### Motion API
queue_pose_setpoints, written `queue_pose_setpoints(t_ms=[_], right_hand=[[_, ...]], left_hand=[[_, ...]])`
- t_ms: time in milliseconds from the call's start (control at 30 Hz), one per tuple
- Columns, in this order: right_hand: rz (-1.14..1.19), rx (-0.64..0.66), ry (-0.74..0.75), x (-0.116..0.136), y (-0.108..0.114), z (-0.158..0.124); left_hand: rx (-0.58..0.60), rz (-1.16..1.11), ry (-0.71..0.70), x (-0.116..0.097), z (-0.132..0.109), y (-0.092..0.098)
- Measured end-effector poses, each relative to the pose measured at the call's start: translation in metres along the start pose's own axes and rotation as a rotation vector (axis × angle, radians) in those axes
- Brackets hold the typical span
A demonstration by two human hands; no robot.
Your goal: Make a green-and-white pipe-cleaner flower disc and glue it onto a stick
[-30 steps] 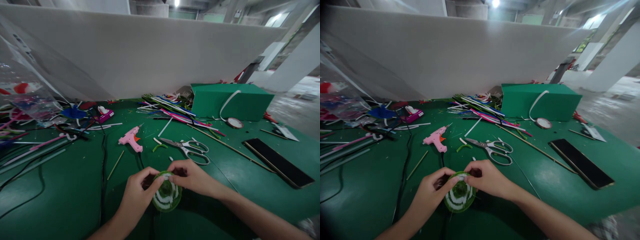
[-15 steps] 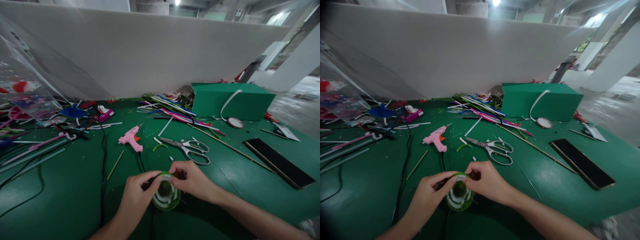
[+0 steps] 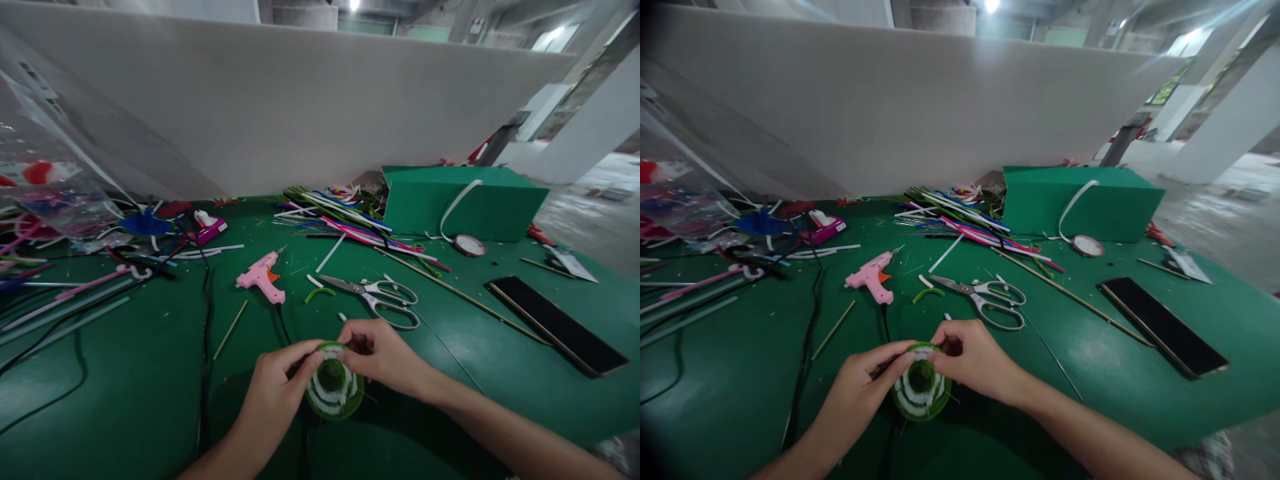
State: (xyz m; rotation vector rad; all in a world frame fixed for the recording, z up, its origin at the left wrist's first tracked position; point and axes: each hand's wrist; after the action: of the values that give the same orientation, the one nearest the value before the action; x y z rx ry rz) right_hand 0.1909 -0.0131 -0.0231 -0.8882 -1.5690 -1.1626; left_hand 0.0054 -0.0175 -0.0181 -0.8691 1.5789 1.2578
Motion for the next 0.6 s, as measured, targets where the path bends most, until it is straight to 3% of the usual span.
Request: queue_pose_setpoints(t_ms=[233, 433, 600], right_hand=[[0.058, 0.027, -0.051, 0.002, 0.004, 0.003], [0.186, -0.040, -0.090, 0.001, 0.013, 0.005], [0.085, 0.112, -0.086, 0.004, 0.013, 0.003]], left_hand=[[-0.050, 0.009, -0.009, 0.002, -0.001, 0.001], [-0.111, 0.020, 0.000, 0.003, 0.000, 0.002], [-0.151, 0.044, -0.025, 0.000, -0.001, 0.004]])
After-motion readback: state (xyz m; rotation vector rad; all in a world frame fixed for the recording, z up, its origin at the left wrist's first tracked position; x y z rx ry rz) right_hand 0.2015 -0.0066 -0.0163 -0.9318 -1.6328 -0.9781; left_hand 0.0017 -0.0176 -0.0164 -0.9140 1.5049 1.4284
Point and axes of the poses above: each hand's wrist, its own z-axis towards the middle knuckle, its own y-axis out of the back of the hand, x = y × z, and after that the axes turned 6 degrees about -x, right-handed
